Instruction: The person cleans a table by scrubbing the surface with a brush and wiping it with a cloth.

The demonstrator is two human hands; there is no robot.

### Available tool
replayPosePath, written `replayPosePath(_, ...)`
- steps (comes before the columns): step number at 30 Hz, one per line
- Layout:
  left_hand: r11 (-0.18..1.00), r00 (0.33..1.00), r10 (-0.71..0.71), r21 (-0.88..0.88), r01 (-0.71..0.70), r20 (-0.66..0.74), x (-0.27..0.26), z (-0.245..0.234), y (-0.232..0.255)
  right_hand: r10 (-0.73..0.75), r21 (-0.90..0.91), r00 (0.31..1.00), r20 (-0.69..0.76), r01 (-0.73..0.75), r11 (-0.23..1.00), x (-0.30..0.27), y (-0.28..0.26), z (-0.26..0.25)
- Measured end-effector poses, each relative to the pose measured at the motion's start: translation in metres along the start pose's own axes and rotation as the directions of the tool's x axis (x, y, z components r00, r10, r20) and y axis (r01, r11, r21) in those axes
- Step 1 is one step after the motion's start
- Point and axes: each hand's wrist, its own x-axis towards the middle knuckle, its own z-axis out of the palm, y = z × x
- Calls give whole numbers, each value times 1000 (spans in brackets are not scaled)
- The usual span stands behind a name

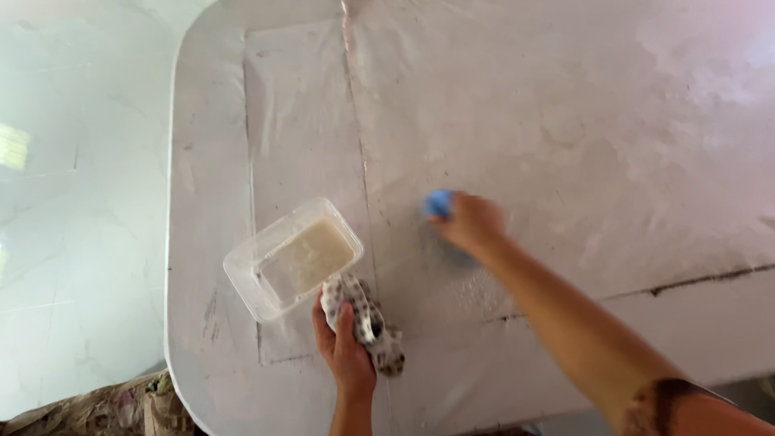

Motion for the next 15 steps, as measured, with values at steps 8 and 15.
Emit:
replayPosePath(8, 999, 1000, -23, -28, 23, -4, 27, 7, 4, -118, -111, 986, 118, 131, 985, -7, -14, -1)
replayPosePath(15, 994, 994, -82, 81, 76, 74, 26, 3, 16, -365, -107, 929, 66, 370, 923, -24, -63, 47)
